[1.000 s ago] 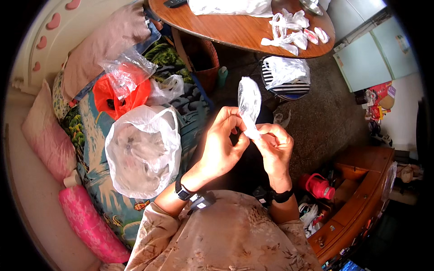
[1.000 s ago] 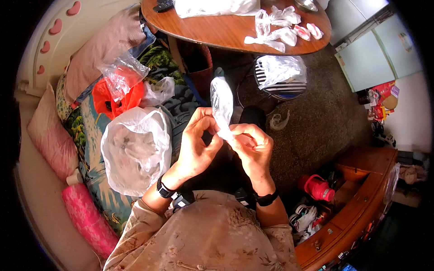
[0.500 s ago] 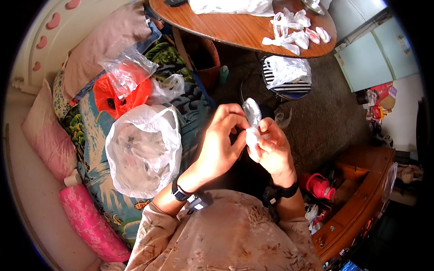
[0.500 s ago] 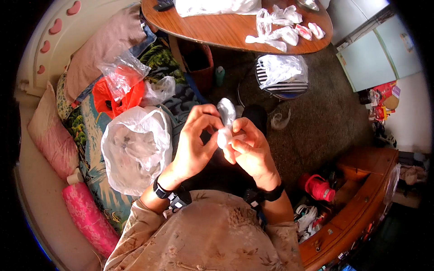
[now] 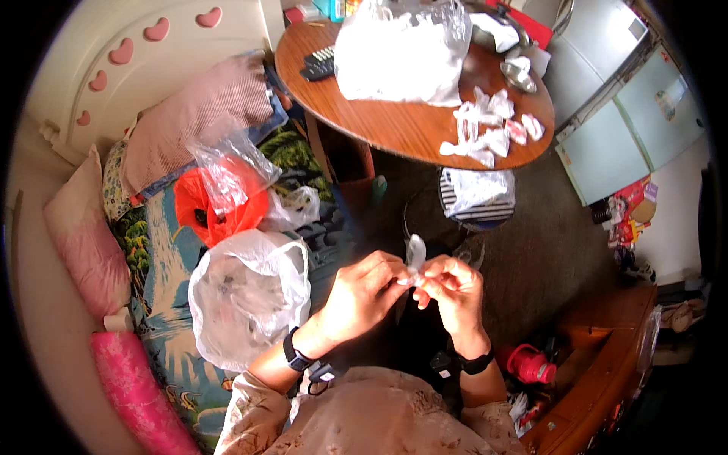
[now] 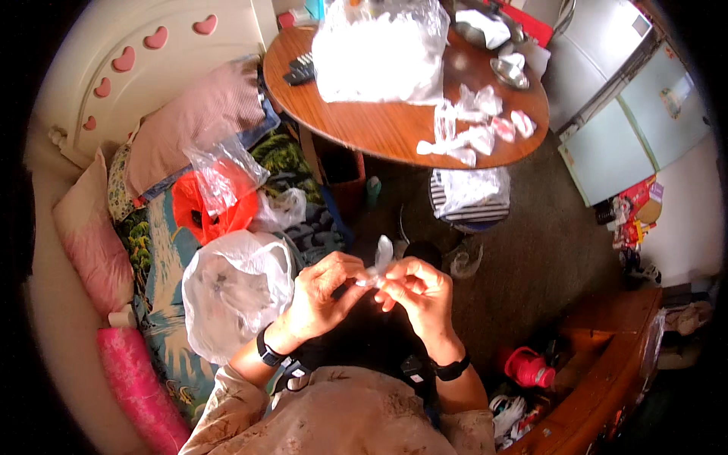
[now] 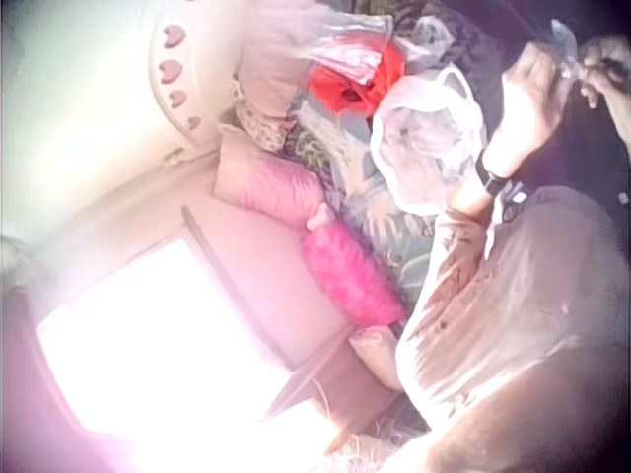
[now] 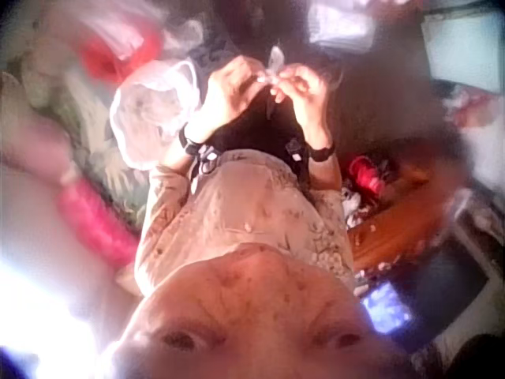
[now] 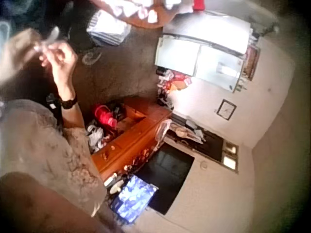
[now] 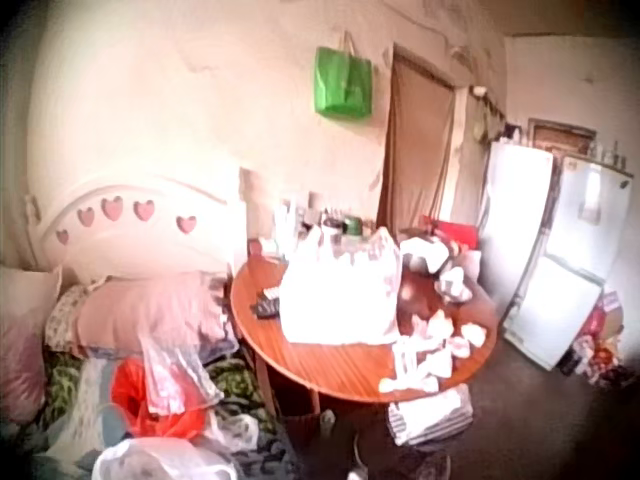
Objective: The person sorts through plastic bags, pulling items from a large white bag, unfolding smaller transparent bags, and folding or rolling them by hand before setting them aside.
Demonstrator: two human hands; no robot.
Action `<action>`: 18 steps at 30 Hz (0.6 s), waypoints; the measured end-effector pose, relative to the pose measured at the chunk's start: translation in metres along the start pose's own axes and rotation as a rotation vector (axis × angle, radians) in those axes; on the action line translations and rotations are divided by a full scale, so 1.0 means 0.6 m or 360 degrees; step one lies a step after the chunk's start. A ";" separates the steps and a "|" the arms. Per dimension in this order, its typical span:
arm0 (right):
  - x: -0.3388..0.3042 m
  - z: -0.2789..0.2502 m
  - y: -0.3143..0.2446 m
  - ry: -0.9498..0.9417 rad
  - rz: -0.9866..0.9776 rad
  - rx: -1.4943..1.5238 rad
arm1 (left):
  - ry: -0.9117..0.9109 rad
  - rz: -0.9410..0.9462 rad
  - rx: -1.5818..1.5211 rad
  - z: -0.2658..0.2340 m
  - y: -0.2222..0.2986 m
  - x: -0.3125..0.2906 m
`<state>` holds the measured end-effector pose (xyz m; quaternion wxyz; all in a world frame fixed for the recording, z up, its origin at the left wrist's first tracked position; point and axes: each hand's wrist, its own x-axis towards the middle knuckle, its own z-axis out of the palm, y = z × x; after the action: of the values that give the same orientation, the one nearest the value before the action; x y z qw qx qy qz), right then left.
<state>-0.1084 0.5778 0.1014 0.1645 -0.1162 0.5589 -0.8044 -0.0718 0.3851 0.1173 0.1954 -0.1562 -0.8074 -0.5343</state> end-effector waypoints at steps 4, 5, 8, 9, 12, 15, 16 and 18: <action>0.025 0.001 -0.022 -0.0050 -0.0119 -0.0198 | 0.0185 -0.0247 -0.0295 -0.038 -0.013 0.000; 0.034 0.004 -0.031 -0.0071 -0.0154 -0.0257 | 0.0204 -0.0341 -0.0395 -0.050 -0.017 -0.001; 0.076 0.031 -0.061 -0.0172 -0.0355 -0.0412 | 0.0311 -0.0599 -0.0900 -0.064 -0.034 -0.015; 0.101 0.045 -0.077 -0.0220 -0.0528 -0.0606 | 0.0346 -0.0604 -0.0995 -0.076 -0.034 -0.014; 0.218 0.070 -0.160 0.0089 -0.1137 -0.0819 | 0.0439 -0.0704 -0.0967 -0.134 -0.024 -0.032; 0.388 0.046 -0.234 0.0513 -0.1501 -0.1110 | 0.0550 -0.0726 -0.0792 -0.180 -0.028 -0.079; 0.457 0.030 -0.247 0.0550 -0.1621 -0.1235 | 0.0534 -0.0836 -0.0721 -0.197 -0.036 -0.106; 0.562 -0.007 -0.263 0.0505 -0.1626 -0.1506 | 0.0552 -0.1094 -0.0542 -0.221 -0.041 -0.148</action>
<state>-0.4412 0.4989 0.2492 -0.3842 -0.3040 0.7410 -0.4593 0.0140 0.2493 0.1017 0.1100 0.1846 -0.6678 -0.7127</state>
